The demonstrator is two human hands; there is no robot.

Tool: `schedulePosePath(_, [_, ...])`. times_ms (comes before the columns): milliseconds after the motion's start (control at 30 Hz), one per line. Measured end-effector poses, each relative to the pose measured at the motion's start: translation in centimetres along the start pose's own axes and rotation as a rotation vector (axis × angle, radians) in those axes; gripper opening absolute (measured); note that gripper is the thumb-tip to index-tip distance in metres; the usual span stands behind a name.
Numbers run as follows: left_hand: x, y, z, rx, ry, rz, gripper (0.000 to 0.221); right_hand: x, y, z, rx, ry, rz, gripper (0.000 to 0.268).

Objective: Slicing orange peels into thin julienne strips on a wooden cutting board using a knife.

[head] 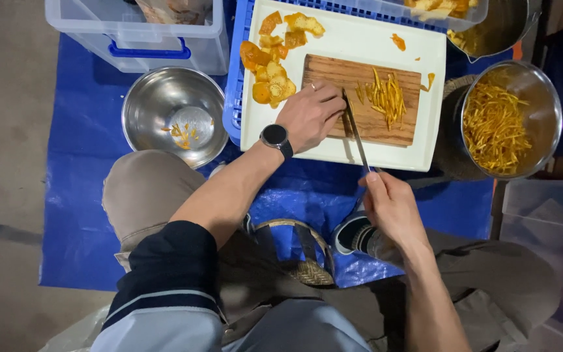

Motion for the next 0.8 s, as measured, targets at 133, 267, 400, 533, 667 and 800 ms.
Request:
schedulePosePath(133, [-0.2, 0.8, 0.1, -0.053, 0.008, 0.002, 0.011, -1.3, 1.5, -1.2, -0.003, -0.092, -0.006, 0.039])
schedulePosePath(267, [0.0, 0.0, 0.1, -0.046, 0.017, 0.008, 0.014, -2.4, 1.9, -0.2, -0.03, -0.031, -0.089, 0.042])
schedulePosePath(400, [0.1, 0.6, 0.0, -0.045, 0.014, 0.016, 0.014, -1.9, 1.0, -0.7, -0.108, 0.048, -0.082, 0.04])
schedulePosePath(533, [0.5, 0.3, 0.1, -0.017, 0.019, 0.034, 0.013, -1.0, 1.3, -0.6, -0.055, -0.025, -0.063, 0.042])
schedulePosePath(667, [0.5, 0.2, 0.0, 0.002, 0.012, 0.066, 0.013, 0.7, 0.8, 0.3, -0.018, 0.033, 0.078, 0.043])
schedulePosePath(800, [0.1, 0.2, 0.0, 0.025, -0.008, 0.076, 0.015, 3.7, 0.6, 0.2, 0.027, 0.011, 0.187, 0.047])
Point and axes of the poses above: each hand's wrist, its own z-axis away from the middle knuckle, its own y-axis out of the palm, x = y × z, the point moved 1 cm from there along -z, towards the middle knuckle, and after that the axes turned 11 degrees about -z, right-handed, at the moved point
